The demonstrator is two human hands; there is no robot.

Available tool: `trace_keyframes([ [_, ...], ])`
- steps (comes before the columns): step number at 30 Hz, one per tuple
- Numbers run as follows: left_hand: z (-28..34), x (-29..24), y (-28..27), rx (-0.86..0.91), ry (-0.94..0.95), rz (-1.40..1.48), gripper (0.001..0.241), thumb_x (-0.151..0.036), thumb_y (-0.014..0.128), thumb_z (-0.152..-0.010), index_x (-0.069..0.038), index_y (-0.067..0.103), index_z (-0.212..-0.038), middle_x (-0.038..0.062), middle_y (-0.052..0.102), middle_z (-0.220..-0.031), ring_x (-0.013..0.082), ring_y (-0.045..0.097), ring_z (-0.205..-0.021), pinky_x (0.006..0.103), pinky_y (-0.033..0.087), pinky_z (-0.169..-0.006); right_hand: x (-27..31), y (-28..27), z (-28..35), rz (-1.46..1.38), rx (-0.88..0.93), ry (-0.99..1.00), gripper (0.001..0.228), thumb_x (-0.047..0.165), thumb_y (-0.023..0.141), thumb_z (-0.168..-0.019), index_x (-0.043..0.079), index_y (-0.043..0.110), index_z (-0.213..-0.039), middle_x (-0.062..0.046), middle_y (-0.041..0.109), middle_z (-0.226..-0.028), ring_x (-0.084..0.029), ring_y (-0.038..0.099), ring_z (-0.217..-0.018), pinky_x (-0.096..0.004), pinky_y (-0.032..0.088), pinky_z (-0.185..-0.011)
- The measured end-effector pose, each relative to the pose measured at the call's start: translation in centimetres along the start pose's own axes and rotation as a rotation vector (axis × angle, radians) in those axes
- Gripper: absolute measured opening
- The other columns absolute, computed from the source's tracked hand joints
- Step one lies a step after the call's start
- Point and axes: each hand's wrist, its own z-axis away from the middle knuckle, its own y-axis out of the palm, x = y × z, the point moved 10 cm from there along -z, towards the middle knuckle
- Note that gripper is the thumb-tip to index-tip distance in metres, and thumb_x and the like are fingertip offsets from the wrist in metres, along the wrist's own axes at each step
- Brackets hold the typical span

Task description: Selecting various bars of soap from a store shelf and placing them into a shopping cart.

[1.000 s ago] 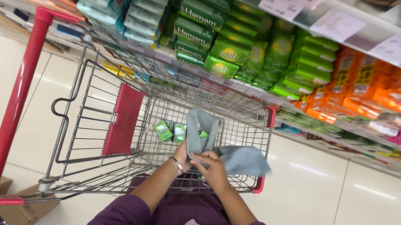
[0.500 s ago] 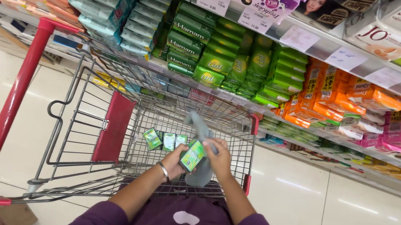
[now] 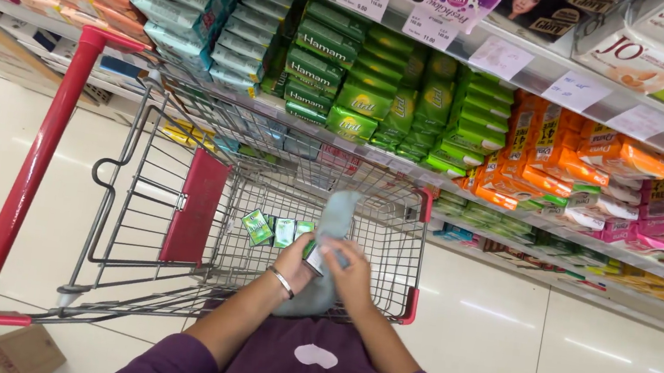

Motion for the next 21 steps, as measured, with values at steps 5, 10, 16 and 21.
trace_keyframes([
  [5, 0.7, 1.5, -0.1, 0.063, -0.026, 0.026, 0.035, -0.036, 0.053, -0.103, -0.009, 0.064, -0.123, 0.006, 0.073, -0.112, 0.0197, 0.070, -0.100, 0.0392, 0.055, -0.089, 0.7, -0.1, 2.0, 0.189, -0.049, -0.092, 0.023, 0.011, 0.077, -0.086, 0.009, 0.080, -0.109, -0.008, 0.071, -0.100, -0.020, 0.068, -0.093, -0.032, 0.054, -0.084],
  [10, 1.7, 2.1, 0.3, 0.079, -0.062, -0.002, 0.041, -0.039, 0.050, -0.101, -0.008, 0.063, -0.125, 0.008, 0.073, -0.116, 0.0216, 0.071, -0.103, 0.0406, 0.056, -0.092, 2.3, -0.6, 0.7, 0.164, 0.037, -0.082, 0.036, 0.009, 0.077, -0.087, 0.015, 0.077, -0.122, -0.008, 0.066, -0.094, -0.020, 0.065, -0.084, -0.032, 0.054, -0.075],
  [16, 2.5, 0.7, 0.7, 0.037, -0.092, -0.097, 0.045, -0.042, 0.047, -0.103, -0.009, 0.060, -0.130, 0.010, 0.070, -0.119, 0.0236, 0.070, -0.103, 0.0447, 0.058, -0.087, 1.9, -0.9, 1.8, 0.202, -0.019, -0.119, 0.034, 0.013, 0.077, -0.089, 0.014, 0.078, -0.122, -0.006, 0.065, -0.093, -0.018, 0.063, -0.085, -0.030, 0.053, -0.076],
  [21, 4.7, -0.5, 3.4, 0.036, 0.001, -0.350, 0.041, -0.041, 0.056, -0.099, -0.018, 0.058, -0.132, 0.004, 0.068, -0.117, 0.0183, 0.068, -0.103, 0.0412, 0.058, -0.086, -0.2, -1.9, 2.9, 0.067, -0.191, -0.029, 0.035, 0.015, 0.069, -0.101, 0.006, 0.068, -0.134, -0.008, 0.060, -0.113, -0.018, 0.061, -0.099, -0.028, 0.051, -0.086],
])
